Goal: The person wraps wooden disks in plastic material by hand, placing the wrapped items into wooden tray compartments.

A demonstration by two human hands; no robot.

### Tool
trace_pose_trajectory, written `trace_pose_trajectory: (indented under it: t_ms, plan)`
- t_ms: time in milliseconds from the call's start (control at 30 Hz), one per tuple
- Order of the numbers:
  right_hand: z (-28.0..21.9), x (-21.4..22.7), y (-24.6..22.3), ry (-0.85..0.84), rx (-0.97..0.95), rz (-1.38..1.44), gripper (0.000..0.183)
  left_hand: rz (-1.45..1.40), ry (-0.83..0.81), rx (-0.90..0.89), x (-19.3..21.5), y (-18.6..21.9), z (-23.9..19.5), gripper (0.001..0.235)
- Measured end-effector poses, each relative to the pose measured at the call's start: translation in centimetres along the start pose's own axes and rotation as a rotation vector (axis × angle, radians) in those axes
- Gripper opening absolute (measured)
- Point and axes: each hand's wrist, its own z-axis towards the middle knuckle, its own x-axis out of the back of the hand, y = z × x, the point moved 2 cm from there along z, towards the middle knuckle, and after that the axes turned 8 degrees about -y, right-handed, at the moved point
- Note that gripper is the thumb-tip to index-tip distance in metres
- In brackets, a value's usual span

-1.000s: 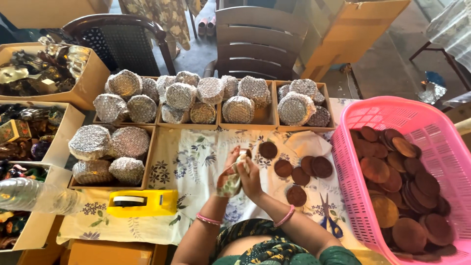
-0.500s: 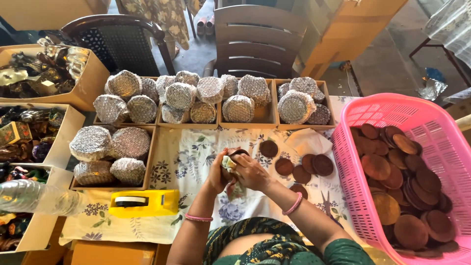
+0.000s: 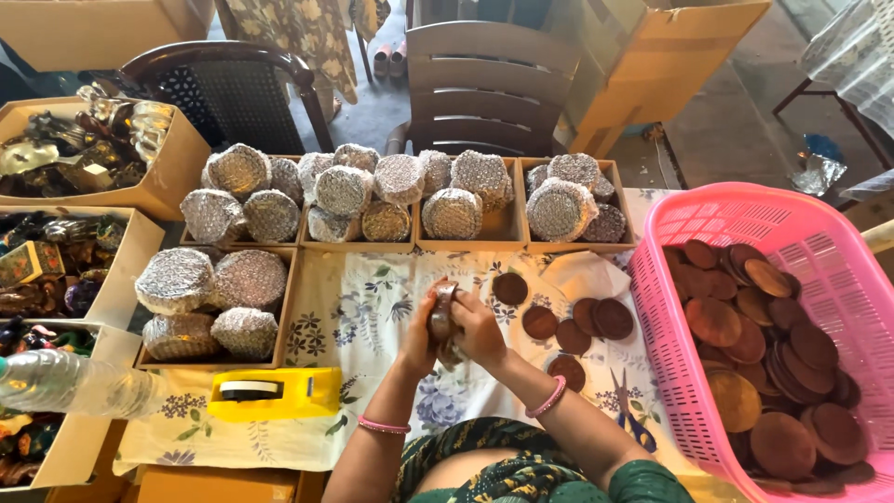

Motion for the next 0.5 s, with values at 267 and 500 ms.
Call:
trace_pose_trajectory:
  t_ms: [267, 500]
  plan:
    - [1.2, 2.3, -1.9, 0.001, 0.063, 0.07, 0.033, -0.058, -0.156, 0.053, 1.7, -0.1, 0.7, 0.053]
    - [1.8, 2.8, -1.9, 0.018, -0.198, 0.265, 0.023, -0.025, -0.069, 0.124, 1.6, -0.3, 1.1, 0.051]
